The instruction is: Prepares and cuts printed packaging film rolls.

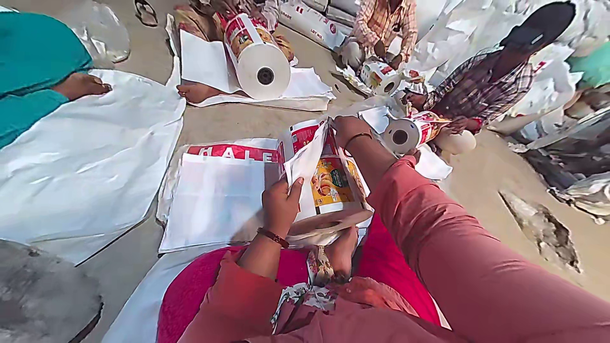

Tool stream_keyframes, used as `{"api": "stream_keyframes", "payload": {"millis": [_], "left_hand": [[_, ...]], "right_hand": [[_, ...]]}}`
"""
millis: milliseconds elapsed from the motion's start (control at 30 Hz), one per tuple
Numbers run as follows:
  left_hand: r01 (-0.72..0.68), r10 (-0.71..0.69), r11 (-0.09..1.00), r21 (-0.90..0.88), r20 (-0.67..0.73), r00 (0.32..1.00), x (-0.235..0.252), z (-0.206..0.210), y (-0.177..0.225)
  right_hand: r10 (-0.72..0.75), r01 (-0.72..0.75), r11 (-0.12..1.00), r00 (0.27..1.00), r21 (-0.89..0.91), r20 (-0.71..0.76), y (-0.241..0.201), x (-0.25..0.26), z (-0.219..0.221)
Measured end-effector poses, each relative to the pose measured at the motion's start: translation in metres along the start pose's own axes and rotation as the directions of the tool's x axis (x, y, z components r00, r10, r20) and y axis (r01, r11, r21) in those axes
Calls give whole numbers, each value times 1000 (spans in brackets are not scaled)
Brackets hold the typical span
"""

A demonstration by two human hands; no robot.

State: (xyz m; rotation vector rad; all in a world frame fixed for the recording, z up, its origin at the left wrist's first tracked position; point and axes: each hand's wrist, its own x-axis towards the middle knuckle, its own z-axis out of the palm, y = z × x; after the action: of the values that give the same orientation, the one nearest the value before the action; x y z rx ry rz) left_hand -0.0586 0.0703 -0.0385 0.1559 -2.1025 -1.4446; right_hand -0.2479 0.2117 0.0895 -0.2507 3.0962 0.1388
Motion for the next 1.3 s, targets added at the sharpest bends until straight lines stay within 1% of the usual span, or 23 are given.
{"api": "stream_keyframes", "payload": {"millis": [100,167,233,267,333,400,467,500,567,633,667,700,767,800,867,933,1000,1067,1200,1300], "left_hand": [[-13,12,1000,-19,-16,1000,-2,1,1],[-12,12,1000,-12,-12,1000,-5,1,3],[-11,11,1000,-9,-6,1000,-7,0,3],[-19,19,1000,-11,-6,1000,-6,0,3],[-30,30,999,-20,-11,999,-5,1,0],[-28,28,999,-29,-13,1000,-4,3,-2],[-24,23,999,-22,-32,999,-1,1,-1],[-7,6,1000,-10,-53,999,0,-1,0],[81,-82,997,-5,-68,994,3,-8,1],[171,-173,985,-28,-88,981,10,-17,-1],[194,-198,980,-46,-104,975,12,-21,-4],[195,-201,979,-61,-124,972,12,-23,-8],[163,-172,984,-70,-163,971,11,-25,-10],[141,-150,988,-61,-179,972,9,-25,-9],[109,-114,993,-36,-209,971,3,-21,-6],[81,-80,997,-7,-234,969,-3,-15,-1],[50,-43,998,24,-244,969,-10,-8,2],[16,-5,999,42,-262,965,-12,-3,3],[-31,38,999,26,-323,946,-11,-5,-3],[-43,50,999,30,-335,941,-9,-6,-7]], "right_hand": [[35,-35,999,999,-22,18,-10,-5,-3],[26,-26,1000,999,-10,24,-9,-8,-5],[3,-4,1000,997,19,80,-10,-17,-16],[-24,24,1000,994,9,107,-8,-16,-21],[-134,135,991,988,-10,80,12,4,-15],[-203,203,979,973,11,107,27,18,-16],[-179,169,982,972,79,153,33,15,-26],[-138,119,982,981,146,134,36,9,-27],[-31,27,955,1000,294,7,45,-9,-18],[51,0,879,994,476,-94,55,-36,-1],[74,4,819,991,574,-113,61,-53,12],[101,3,738,988,675,-114,68,-70,28],[162,-16,570,982,822,-93,81,-102,62],[193,-37,501,979,865,-70,88,-117,78],[261,-105,416,965,903,-7,100,-140,103],[311,-165,357,949,920,49,108,-152,107],[302,-152,325,952,934,49,116,-156,99],[251,-100,367,968,925,5,119,-151,80],[153,-50,569,987,821,-46,111,-127,45],[98,-25,696,993,718,-61,97,-92,41]]}}
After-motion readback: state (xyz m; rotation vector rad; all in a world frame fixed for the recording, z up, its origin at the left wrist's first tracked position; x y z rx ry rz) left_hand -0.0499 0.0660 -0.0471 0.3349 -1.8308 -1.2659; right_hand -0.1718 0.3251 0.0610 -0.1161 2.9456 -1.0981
